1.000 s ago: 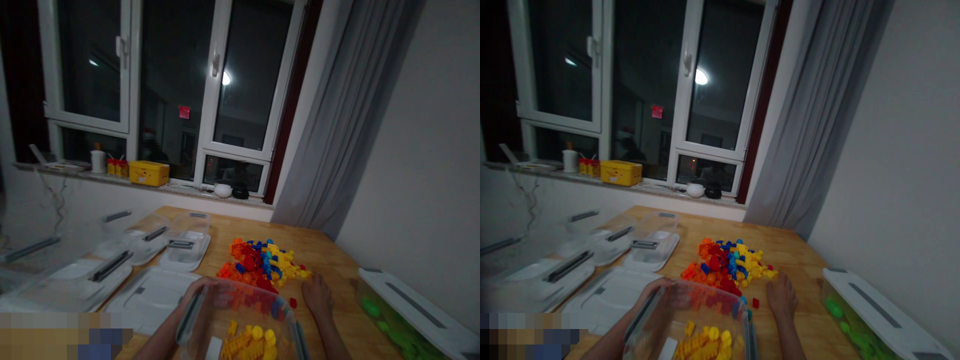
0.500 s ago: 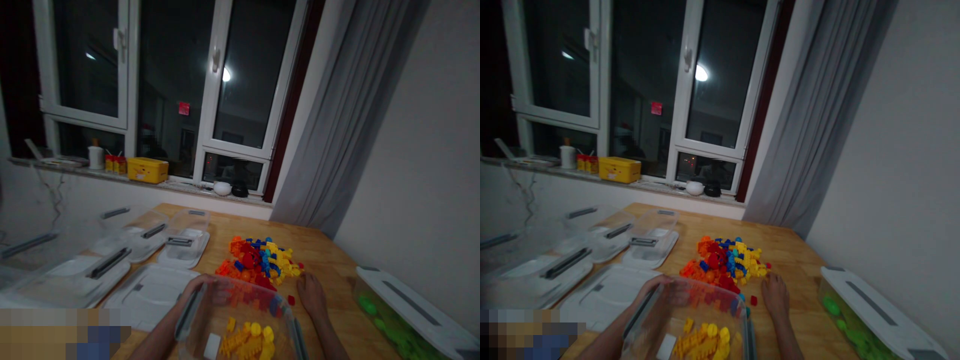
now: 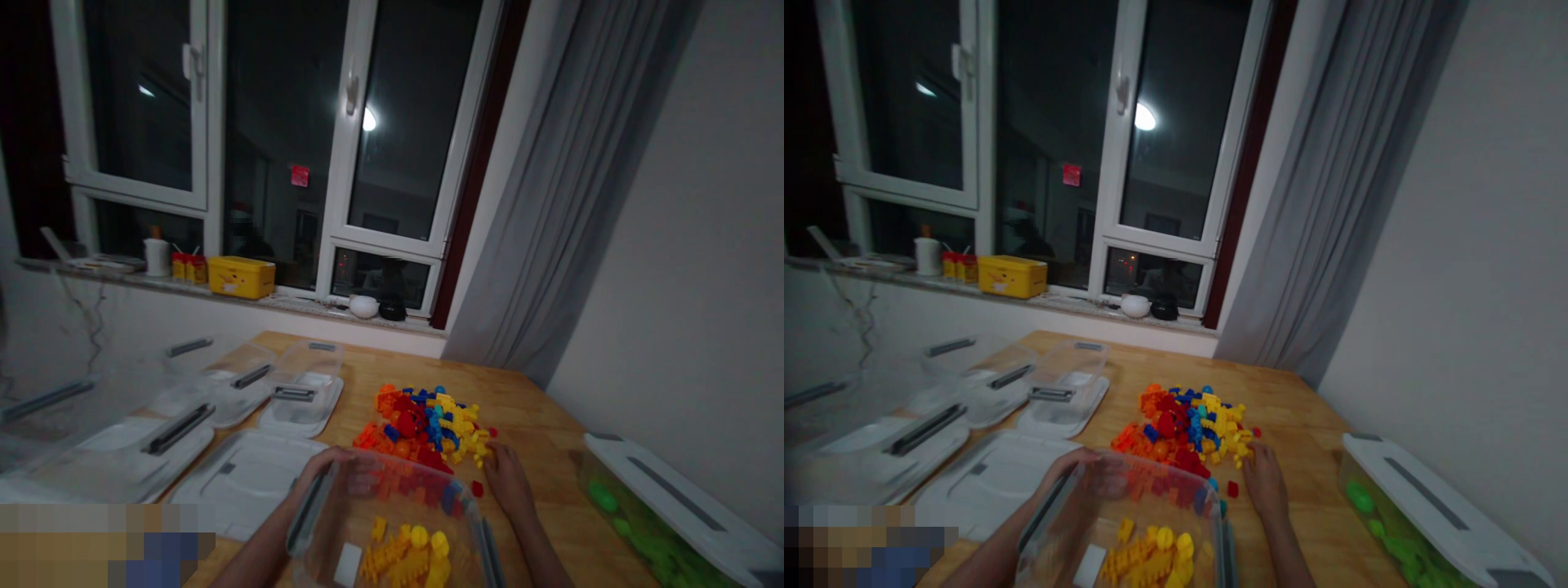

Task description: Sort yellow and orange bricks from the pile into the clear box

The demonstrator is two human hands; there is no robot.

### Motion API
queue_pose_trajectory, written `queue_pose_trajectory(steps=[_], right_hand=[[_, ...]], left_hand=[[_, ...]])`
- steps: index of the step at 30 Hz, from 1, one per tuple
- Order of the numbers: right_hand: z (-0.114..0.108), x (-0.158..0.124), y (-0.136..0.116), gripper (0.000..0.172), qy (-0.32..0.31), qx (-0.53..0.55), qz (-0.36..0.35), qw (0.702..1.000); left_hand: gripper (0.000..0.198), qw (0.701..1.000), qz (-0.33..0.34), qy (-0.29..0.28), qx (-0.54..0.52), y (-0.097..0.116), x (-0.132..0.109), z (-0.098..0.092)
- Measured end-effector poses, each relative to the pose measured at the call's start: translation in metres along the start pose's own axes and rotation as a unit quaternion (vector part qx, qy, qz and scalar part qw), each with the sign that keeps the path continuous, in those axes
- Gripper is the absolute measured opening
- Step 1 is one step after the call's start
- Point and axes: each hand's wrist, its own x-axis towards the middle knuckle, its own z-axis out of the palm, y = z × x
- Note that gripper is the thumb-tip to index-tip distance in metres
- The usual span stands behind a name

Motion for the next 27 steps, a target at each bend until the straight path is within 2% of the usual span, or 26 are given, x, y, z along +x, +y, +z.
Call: queue_pose_trajectory(steps=[8, 16, 22, 27], right_hand=[[-0.003, -0.003, -0.013, 0.034, -0.002, 0.162, 0.060, 0.985], [-0.018, -0.002, -0.039, 0.052, 0.021, 0.289, 0.157, 0.944], [-0.020, -0.012, -0.083, 0.057, -0.052, 0.419, 0.173, 0.890], [-0.024, -0.033, -0.121, 0.053, -0.143, 0.511, 0.152, 0.834]], left_hand=[[0.029, 1.000, 0.006, -0.011, -0.003, -0.003, 0.005, -0.008], [0.030, 1.000, -0.005, -0.021, -0.002, -0.001, 0.002, -0.005], [0.022, 1.000, 0.015, -0.002, -0.009, 0.000, 0.000, 0.000], [0.031, 1.000, 0.004, 0.000, 0.011, 0.000, -0.001, -0.001]])
